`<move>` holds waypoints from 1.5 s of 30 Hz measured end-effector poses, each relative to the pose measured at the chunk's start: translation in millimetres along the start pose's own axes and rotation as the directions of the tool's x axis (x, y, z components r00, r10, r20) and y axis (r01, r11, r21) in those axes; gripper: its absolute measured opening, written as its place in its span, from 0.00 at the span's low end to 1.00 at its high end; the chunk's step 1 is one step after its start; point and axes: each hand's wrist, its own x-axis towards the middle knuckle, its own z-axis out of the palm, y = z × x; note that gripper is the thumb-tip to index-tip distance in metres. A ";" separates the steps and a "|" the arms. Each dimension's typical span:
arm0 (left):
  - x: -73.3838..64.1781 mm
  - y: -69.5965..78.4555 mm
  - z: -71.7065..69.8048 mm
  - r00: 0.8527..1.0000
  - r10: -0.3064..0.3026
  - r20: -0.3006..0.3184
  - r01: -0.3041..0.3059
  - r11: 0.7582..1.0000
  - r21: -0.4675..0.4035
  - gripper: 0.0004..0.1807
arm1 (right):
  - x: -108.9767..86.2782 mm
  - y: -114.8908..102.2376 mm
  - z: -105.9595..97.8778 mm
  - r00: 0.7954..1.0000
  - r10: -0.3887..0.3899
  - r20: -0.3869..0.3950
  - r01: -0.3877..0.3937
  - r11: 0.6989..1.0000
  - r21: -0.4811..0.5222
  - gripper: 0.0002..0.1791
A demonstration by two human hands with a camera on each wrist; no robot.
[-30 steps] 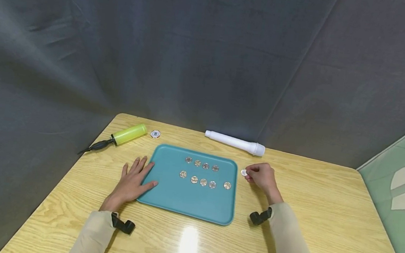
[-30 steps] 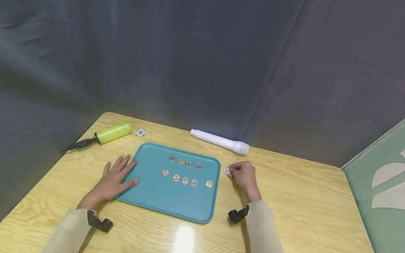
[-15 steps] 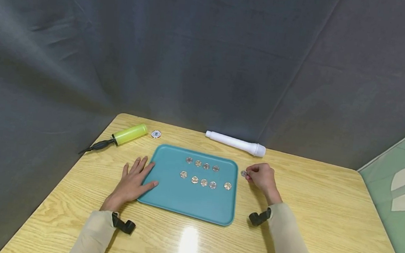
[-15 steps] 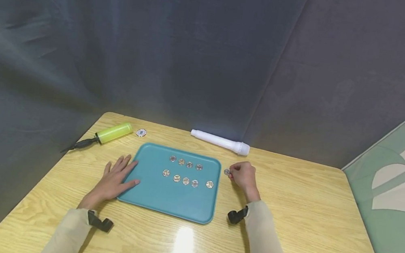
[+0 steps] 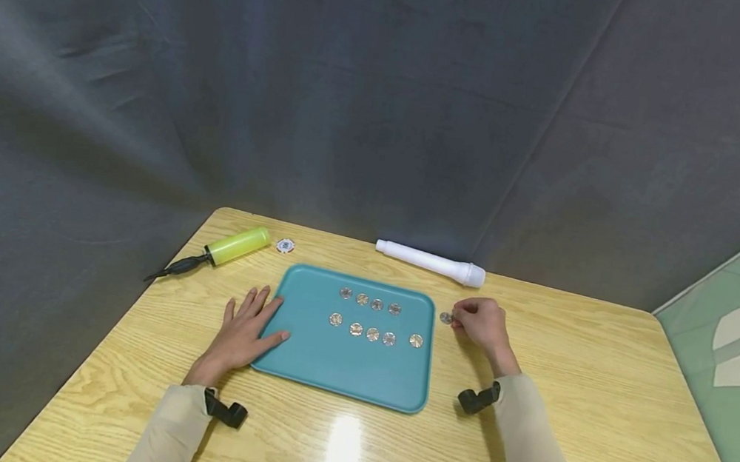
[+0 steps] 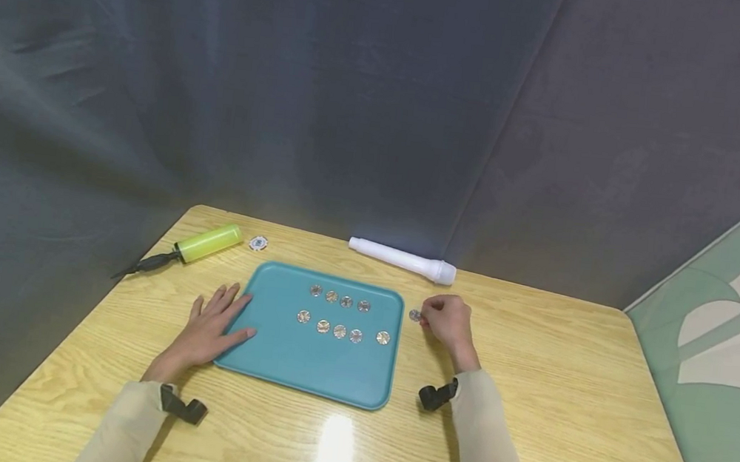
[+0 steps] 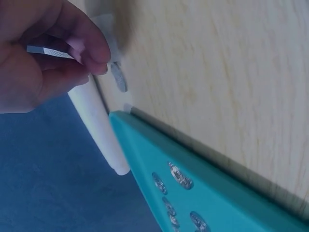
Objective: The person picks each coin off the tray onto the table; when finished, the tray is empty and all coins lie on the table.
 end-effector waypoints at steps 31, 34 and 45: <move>-0.1 -1.1 0.3 1.000 0.002 0.003 -0.002 1.000 -0.004 0.41 | -0.7 -37.5 21.9 0.988 -0.154 0.015 0.152 0.984 0.095 0.11; -0.1 -1.0 0.5 1.000 0.002 0.002 -0.002 1.000 -0.006 0.41 | -0.3 -39.9 25.5 0.984 -0.176 0.025 0.173 0.981 0.092 0.11; -0.5 0.2 -0.1 1.000 0.004 0.001 -0.004 1.000 -0.016 0.41 | 1.8 -46.8 40.8 0.984 -0.175 0.036 0.171 0.981 0.092 0.10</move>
